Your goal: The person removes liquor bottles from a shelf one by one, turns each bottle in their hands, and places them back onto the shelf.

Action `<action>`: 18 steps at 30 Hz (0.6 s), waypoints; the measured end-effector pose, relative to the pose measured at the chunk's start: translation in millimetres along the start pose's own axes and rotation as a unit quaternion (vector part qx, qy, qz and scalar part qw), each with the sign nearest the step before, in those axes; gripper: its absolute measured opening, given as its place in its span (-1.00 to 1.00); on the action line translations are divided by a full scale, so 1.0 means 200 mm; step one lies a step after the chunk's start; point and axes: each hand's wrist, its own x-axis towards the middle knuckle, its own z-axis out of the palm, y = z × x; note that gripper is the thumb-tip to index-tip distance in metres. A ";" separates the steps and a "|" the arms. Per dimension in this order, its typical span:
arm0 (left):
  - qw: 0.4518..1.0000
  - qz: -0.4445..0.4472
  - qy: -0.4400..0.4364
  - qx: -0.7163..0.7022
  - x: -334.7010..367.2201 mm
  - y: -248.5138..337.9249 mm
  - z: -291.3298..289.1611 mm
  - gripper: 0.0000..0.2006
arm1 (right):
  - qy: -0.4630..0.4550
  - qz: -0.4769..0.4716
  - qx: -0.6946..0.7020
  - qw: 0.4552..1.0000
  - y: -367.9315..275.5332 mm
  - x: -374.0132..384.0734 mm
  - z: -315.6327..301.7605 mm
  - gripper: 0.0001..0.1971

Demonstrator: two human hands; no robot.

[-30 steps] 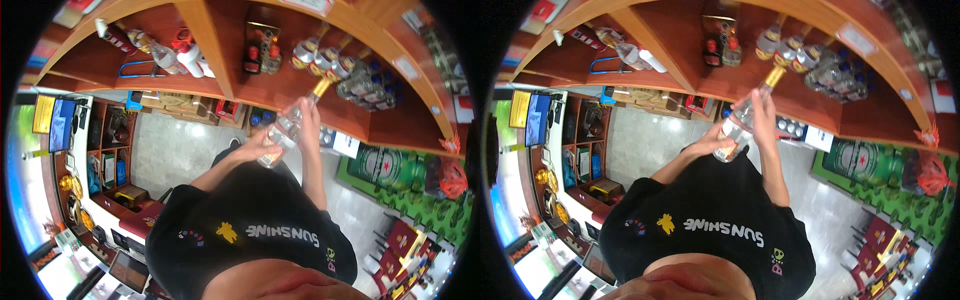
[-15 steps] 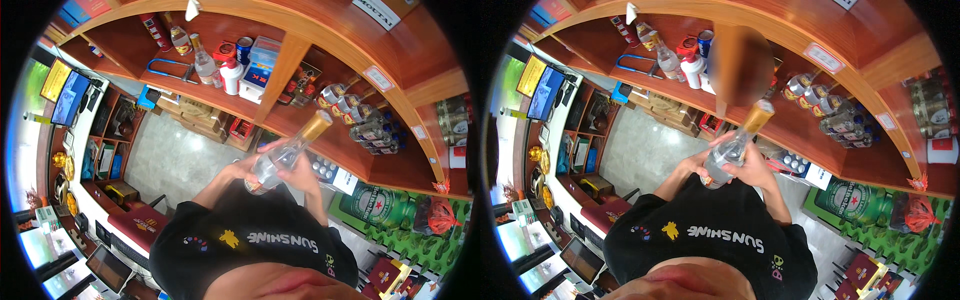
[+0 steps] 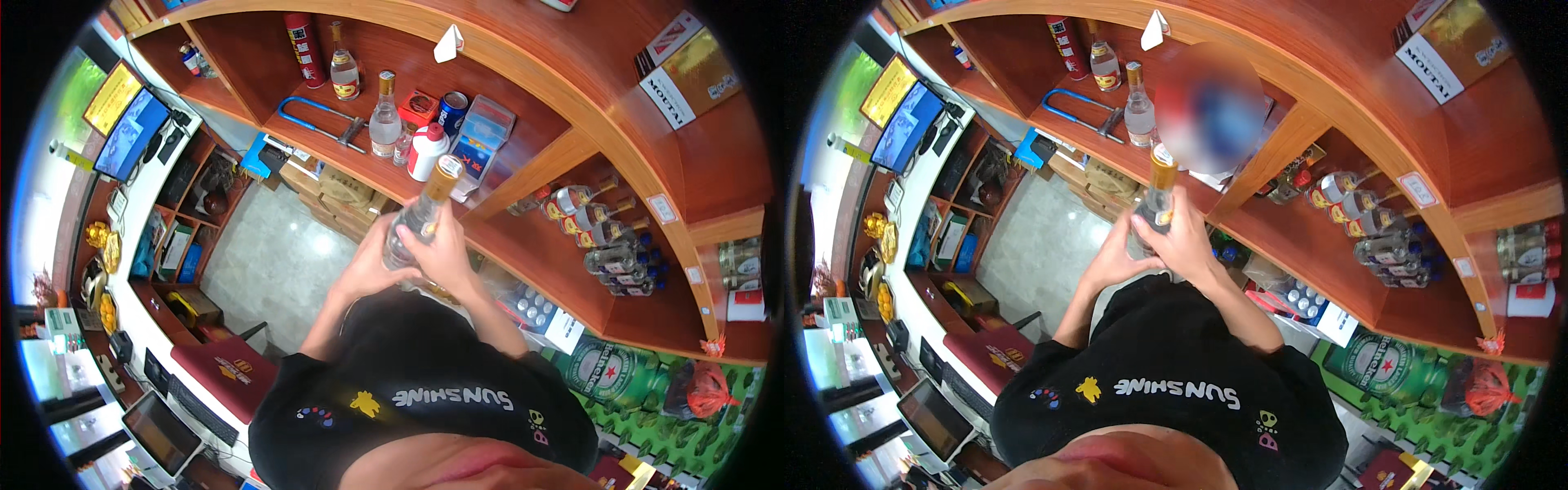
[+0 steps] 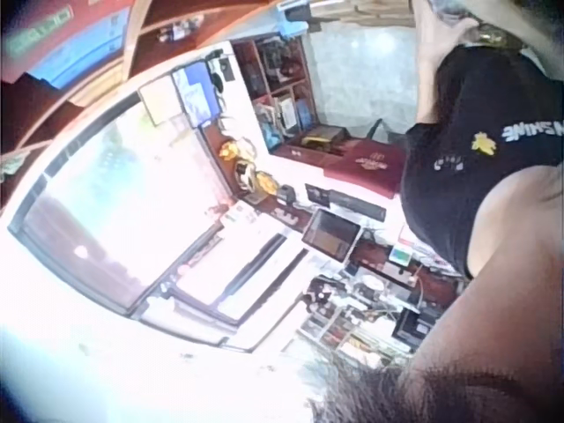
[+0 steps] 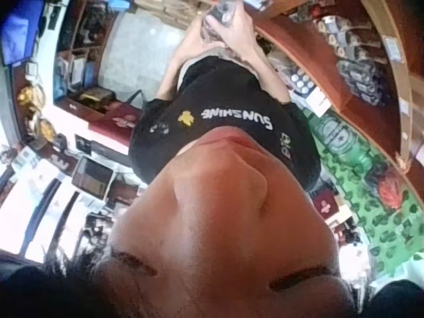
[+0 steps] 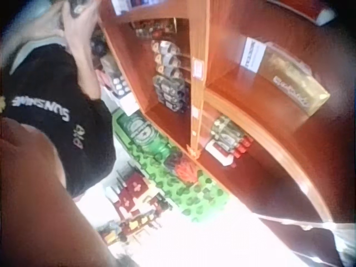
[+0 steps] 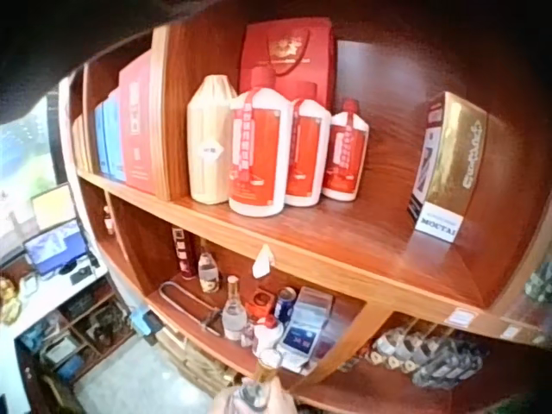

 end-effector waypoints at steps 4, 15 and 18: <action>0.965 -0.011 0.197 0.170 0.02 -0.09 0.08 -0.10 | 0.019 -0.023 0.009 1.000 0.05 0.14 0.12 -0.50; 0.954 -0.044 0.155 -0.252 0.25 -0.35 -0.41 -0.35 | -0.152 -0.013 0.089 0.984 -0.01 0.73 0.24 -0.40; 0.942 -0.022 0.088 -0.322 0.40 -0.45 -0.61 -0.29 | -0.108 -0.051 0.104 0.987 -0.11 0.96 0.29 -0.40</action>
